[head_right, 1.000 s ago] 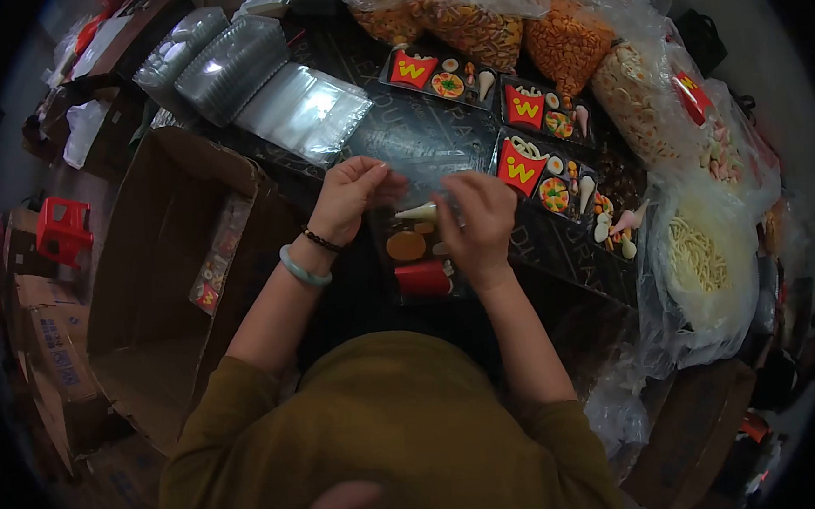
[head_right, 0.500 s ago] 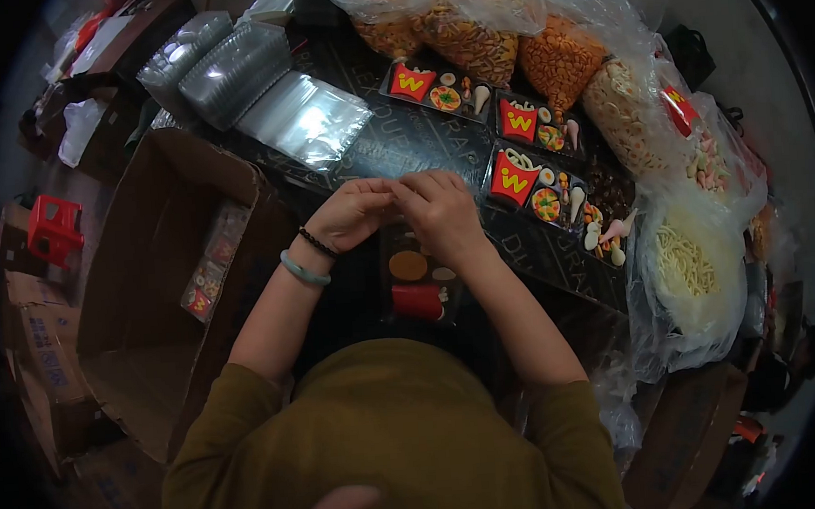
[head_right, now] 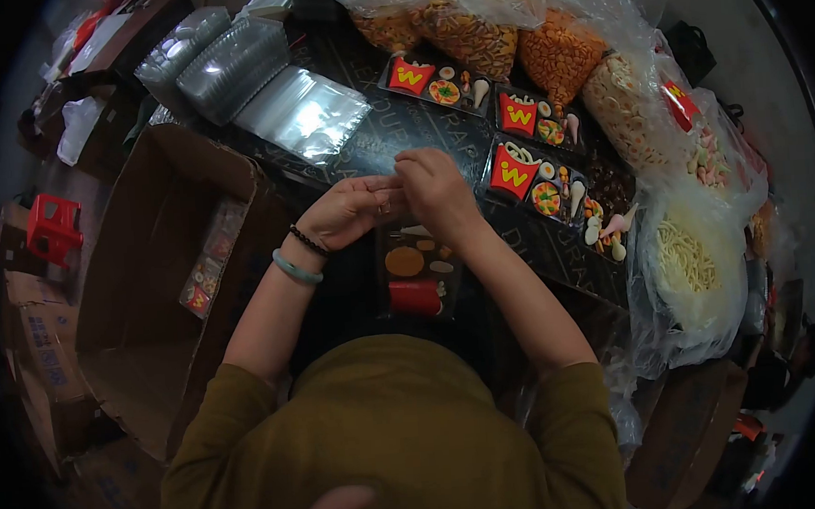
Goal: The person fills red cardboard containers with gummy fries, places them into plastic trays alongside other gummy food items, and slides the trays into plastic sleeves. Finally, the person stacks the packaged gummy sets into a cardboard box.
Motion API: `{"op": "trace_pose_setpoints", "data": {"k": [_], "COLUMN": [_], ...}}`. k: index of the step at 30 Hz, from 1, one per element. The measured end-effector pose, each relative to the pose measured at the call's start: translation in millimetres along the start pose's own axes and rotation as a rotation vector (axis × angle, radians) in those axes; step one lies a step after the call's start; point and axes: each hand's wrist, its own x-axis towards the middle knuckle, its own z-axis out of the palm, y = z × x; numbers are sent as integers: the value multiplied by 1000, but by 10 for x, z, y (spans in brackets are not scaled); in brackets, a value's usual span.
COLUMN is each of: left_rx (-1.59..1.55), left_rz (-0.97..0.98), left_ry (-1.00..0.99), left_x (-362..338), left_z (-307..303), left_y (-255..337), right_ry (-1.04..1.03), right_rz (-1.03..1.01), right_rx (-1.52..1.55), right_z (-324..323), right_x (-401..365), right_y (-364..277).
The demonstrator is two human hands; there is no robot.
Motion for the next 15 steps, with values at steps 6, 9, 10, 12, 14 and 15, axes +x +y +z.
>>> {"op": "trace_pose_setpoints", "data": {"k": [6, 9, 10, 12, 14, 15], "left_rx": [55, 93, 94, 89, 57, 43], "left_rz": [-11, 1, 14, 38, 28, 18], "left_ry": [-145, -79, -86, -99, -36, -5], "left_x": [104, 74, 68, 53, 26, 6], "left_z": [-233, -152, -127, -89, -88, -95], "left_y": [-80, -80, -72, -76, -89, -94], "right_ry": [-118, -129, -87, -9, 179, 336], "right_rz": [-420, -352, -193, 125, 318, 574], "right_rx": [-289, -212, -70, 217, 377, 695], "right_z": [-65, -70, -63, -19, -58, -256], "right_x": [70, 127, 109, 21, -12, 34], "right_y": [-87, -88, -96, -96, 78, 93]}}
